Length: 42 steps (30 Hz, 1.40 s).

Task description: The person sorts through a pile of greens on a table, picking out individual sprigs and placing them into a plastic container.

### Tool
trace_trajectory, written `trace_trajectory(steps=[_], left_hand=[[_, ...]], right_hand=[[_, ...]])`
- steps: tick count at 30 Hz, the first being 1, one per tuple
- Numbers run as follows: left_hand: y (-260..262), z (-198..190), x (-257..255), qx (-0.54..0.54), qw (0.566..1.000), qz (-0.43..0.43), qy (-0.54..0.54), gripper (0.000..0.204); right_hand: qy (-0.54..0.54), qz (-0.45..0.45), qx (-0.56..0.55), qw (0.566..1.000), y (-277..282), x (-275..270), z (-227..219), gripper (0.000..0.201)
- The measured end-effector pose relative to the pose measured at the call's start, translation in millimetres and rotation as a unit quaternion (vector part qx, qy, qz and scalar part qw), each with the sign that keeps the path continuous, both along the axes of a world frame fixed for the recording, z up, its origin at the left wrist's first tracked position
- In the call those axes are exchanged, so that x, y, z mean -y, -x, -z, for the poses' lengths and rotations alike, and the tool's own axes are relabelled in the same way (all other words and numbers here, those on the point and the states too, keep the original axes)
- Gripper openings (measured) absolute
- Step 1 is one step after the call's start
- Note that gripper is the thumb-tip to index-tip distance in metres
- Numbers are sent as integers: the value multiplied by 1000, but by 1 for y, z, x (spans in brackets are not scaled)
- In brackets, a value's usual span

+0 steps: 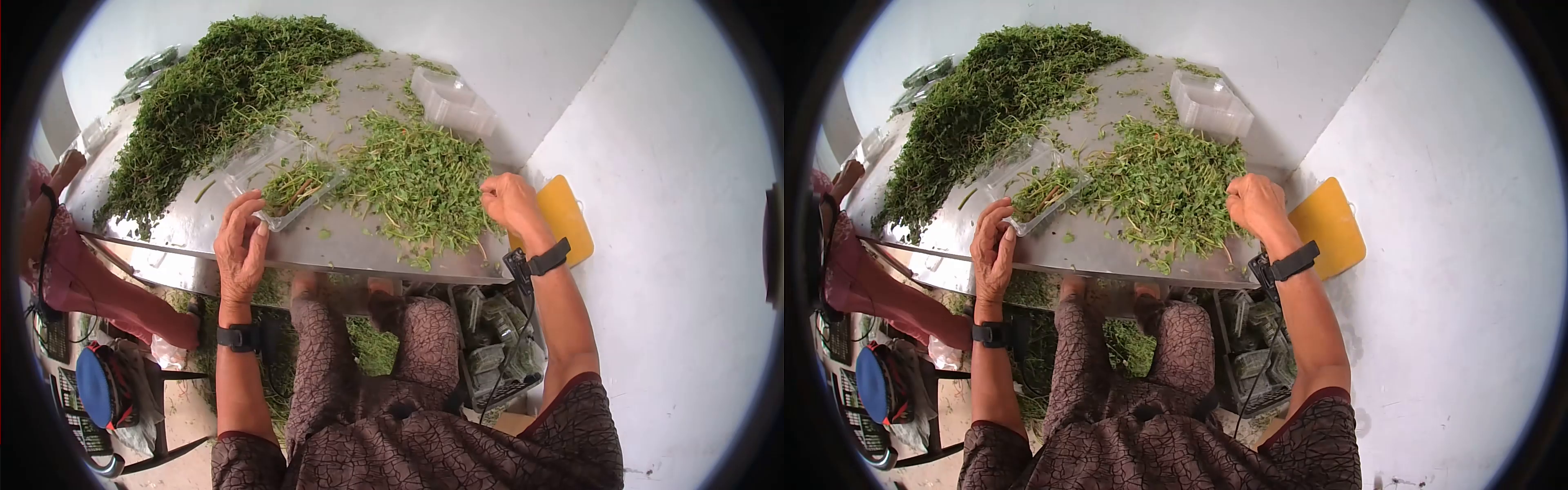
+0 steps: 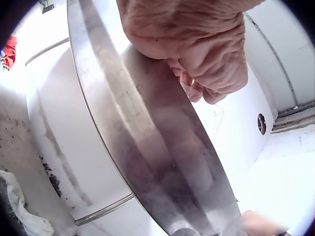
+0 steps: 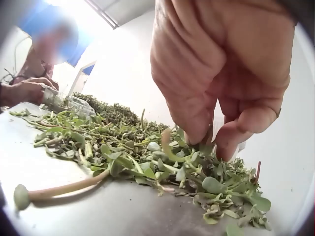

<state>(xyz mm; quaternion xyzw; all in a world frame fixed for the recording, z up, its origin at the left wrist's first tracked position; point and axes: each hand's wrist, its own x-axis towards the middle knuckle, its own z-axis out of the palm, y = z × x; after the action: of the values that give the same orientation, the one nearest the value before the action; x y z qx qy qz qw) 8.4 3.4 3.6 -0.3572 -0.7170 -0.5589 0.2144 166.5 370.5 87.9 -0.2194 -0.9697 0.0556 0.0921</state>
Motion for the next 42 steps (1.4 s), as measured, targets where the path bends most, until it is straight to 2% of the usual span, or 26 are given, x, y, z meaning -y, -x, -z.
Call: trace_trajectory(steps=[2,3,5,9,15,18,23,25,26,29,30,33,36,40,42], left_hand=[[1,0,1,-4,1000,-1,-1,29],[0,0,1,3,1000,3,-5,29],[0,0,0,12,1000,3,-10,28],[-2,-2,-1,9,1000,10,-17,26],[-6,-7,0,29,999,14,-21,25],[-6,-6,2,44,999,26,-5,25],[-4,-4,1,29,999,21,-9,26],[-4,-1,1,25,999,13,-18,26],[-4,-2,2,26,999,18,-16,26],[-5,-6,3,30,999,24,-15,26],[-5,-4,2,29,999,26,-17,26],[-6,-4,2,24,999,19,-18,27],[-6,-4,2,22,1000,6,-9,27],[-8,-7,2,27,999,2,-16,31],[-8,-7,1,22,1000,0,-18,30]], right_hand=[[-1,-12,-75,997,2,1,-3,21],[-2,-15,-76,997,3,2,-6,21],[150,-35,-242,958,2,7,-15,16],[304,-68,-227,923,7,30,-50,17],[333,-142,-240,901,42,88,-75,16],[346,-220,-279,869,65,115,-84,15],[253,-300,-275,878,108,150,-76,17],[83,-394,-274,873,123,160,-63,16],[91,-377,-212,897,124,163,-56,18],[100,-384,-212,893,126,159,-37,19],[107,-354,-178,912,121,159,-41,20],[135,-328,-164,921,114,152,-39,21],[84,-358,-190,910,108,150,-37,21],[85,-383,-161,906,102,157,-32,20],[59,-429,-183,883,102,160,-27,19]])
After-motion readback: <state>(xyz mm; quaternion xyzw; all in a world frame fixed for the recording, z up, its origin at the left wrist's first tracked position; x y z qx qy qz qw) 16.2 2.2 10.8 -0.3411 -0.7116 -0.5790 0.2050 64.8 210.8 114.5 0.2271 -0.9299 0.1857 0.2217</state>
